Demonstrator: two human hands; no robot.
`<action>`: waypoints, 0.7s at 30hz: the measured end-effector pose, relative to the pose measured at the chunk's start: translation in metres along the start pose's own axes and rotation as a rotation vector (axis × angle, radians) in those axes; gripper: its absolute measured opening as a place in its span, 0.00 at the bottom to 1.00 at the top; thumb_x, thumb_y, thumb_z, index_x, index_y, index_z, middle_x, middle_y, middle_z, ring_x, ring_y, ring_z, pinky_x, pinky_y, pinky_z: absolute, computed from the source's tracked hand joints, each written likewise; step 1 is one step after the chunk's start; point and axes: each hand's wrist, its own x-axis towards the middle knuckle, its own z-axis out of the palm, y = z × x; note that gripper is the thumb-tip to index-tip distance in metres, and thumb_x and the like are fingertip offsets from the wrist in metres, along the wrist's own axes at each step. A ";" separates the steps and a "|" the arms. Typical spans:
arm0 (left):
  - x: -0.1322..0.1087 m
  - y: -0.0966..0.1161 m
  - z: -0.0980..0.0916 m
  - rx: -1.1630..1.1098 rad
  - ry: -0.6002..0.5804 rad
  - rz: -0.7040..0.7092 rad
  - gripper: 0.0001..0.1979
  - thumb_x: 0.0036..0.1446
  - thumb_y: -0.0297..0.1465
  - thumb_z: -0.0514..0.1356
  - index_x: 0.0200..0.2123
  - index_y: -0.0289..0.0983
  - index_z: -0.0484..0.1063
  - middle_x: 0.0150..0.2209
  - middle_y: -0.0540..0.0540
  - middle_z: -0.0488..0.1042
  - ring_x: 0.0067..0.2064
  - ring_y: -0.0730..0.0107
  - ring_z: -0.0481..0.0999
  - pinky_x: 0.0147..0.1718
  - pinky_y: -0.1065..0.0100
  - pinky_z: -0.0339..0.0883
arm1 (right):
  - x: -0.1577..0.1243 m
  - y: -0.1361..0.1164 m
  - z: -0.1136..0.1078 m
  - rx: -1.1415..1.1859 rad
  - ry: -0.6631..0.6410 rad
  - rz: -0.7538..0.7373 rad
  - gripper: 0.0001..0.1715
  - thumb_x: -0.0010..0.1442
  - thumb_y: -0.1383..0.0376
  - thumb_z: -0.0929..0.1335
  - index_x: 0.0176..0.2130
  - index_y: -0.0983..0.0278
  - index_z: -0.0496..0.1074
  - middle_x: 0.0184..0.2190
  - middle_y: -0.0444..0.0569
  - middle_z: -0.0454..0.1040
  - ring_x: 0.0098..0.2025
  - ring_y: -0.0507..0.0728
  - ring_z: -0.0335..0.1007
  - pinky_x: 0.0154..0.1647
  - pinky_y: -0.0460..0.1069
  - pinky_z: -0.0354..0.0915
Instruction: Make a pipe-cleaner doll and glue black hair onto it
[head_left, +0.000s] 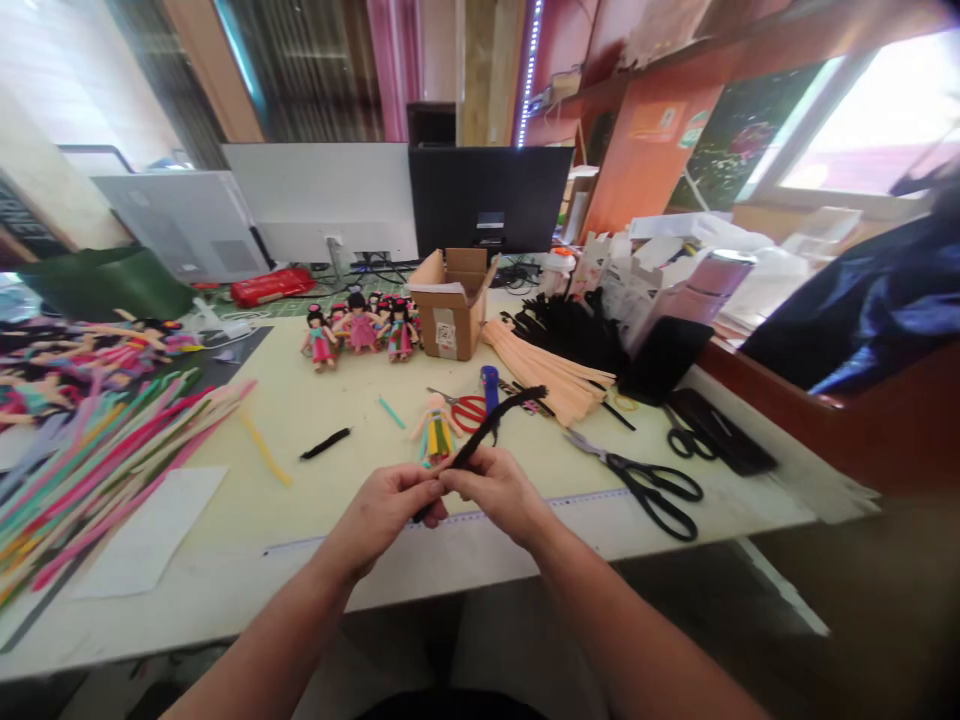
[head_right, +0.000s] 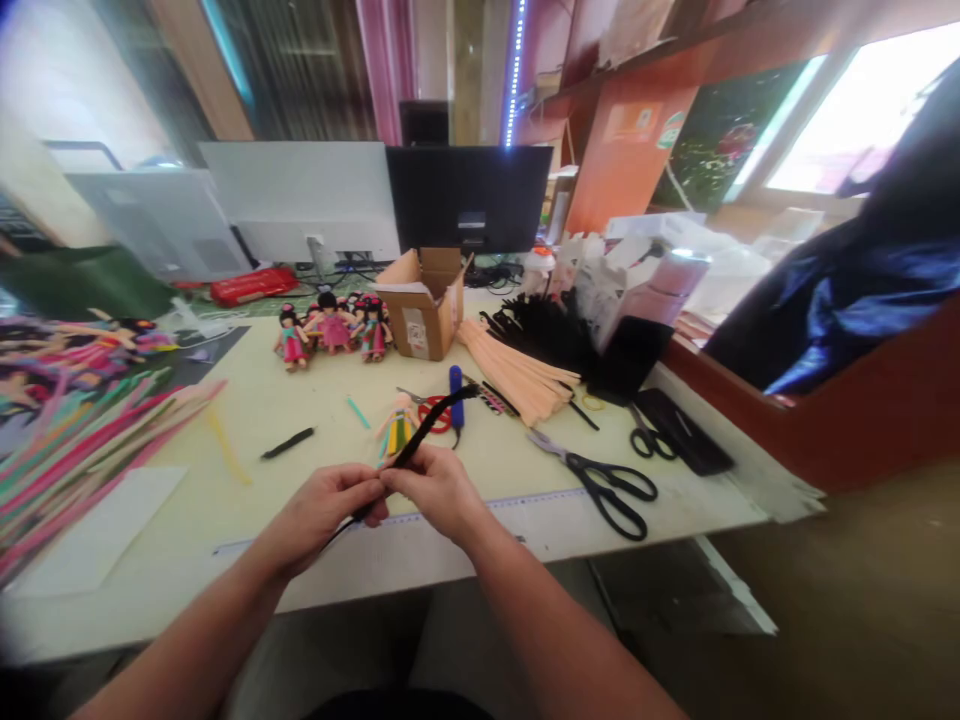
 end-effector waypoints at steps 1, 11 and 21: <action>0.000 -0.001 -0.001 0.006 0.010 0.000 0.15 0.55 0.40 0.61 0.25 0.34 0.74 0.23 0.48 0.74 0.27 0.73 0.69 0.31 0.69 0.62 | -0.004 -0.004 -0.008 -0.099 0.004 -0.013 0.11 0.52 0.64 0.70 0.37 0.65 0.76 0.29 0.45 0.76 0.31 0.53 0.69 0.34 0.49 0.65; 0.007 0.001 -0.025 0.026 0.203 0.053 0.12 0.54 0.38 0.61 0.28 0.34 0.74 0.24 0.48 0.75 0.25 0.73 0.71 0.30 0.70 0.65 | -0.104 -0.008 -0.212 -1.386 0.389 0.283 0.17 0.52 0.65 0.66 0.41 0.68 0.76 0.43 0.65 0.76 0.44 0.67 0.73 0.44 0.58 0.65; 0.001 0.008 -0.044 -0.070 0.296 0.114 0.11 0.52 0.36 0.62 0.27 0.33 0.73 0.24 0.47 0.75 0.25 0.73 0.72 0.30 0.69 0.66 | -0.112 0.046 -0.284 -1.218 0.350 0.168 0.16 0.45 0.57 0.69 0.35 0.59 0.75 0.42 0.71 0.73 0.46 0.70 0.71 0.50 0.60 0.59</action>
